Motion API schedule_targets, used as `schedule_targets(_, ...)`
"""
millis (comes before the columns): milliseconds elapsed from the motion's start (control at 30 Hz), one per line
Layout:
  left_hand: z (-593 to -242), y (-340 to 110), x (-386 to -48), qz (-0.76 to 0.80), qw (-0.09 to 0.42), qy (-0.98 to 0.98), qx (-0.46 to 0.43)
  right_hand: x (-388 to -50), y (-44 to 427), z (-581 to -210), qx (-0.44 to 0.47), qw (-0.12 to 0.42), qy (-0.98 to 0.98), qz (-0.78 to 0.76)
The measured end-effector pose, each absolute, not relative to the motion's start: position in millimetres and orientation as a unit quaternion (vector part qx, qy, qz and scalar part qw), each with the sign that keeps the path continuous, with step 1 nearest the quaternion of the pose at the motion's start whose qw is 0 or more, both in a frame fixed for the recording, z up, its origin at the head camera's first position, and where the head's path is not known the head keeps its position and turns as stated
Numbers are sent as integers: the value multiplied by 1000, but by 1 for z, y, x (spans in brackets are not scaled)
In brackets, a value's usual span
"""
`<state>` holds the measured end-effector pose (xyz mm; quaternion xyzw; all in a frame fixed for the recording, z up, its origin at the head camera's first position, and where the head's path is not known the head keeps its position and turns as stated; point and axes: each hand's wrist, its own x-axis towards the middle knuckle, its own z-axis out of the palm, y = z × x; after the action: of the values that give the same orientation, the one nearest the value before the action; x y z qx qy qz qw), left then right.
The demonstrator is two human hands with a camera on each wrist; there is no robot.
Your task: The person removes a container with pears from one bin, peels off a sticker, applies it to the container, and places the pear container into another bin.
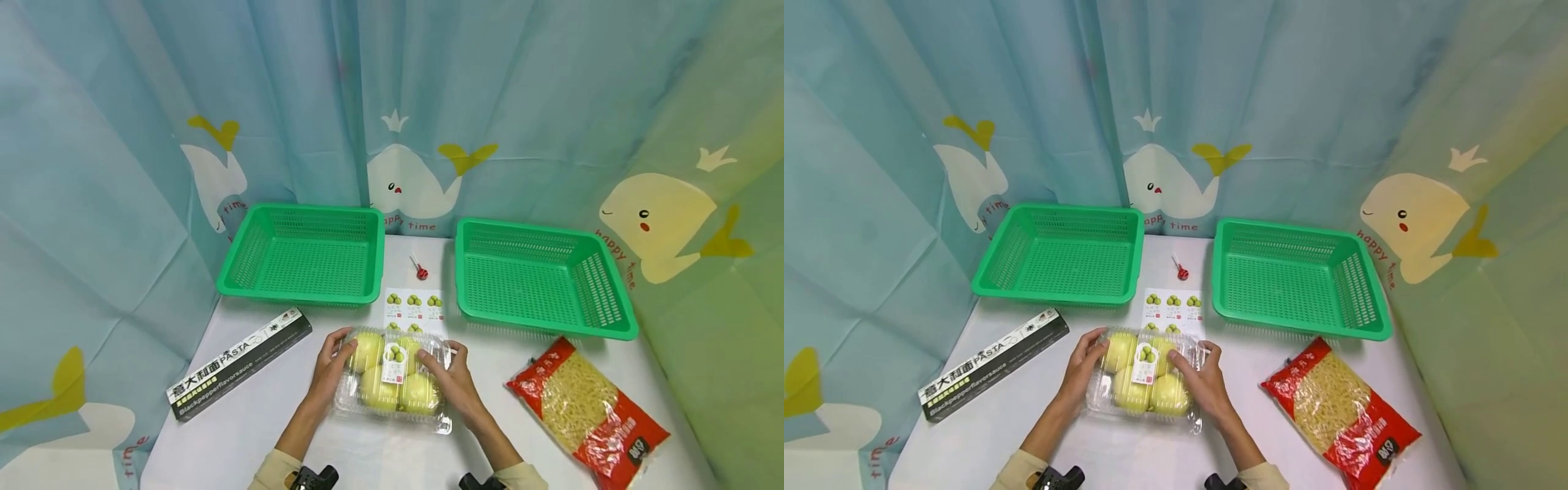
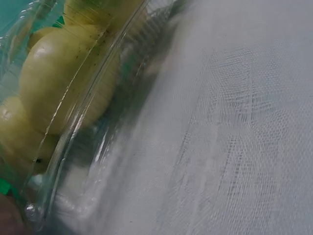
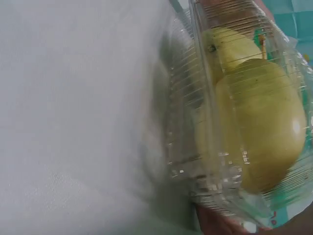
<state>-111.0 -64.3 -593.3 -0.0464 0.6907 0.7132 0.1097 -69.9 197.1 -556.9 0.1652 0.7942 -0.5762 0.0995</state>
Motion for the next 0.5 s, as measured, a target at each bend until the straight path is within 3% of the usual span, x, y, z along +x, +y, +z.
schedule_targets(233, -592, -66, -108, 709, 127, 694, -25, -73, 203, -564, 151, 122, 718, -668)
schedule_targets(500, -590, -65, -111, 726, 132, 675, 0, -71, 211, -559, 132, 96, 720, -674)
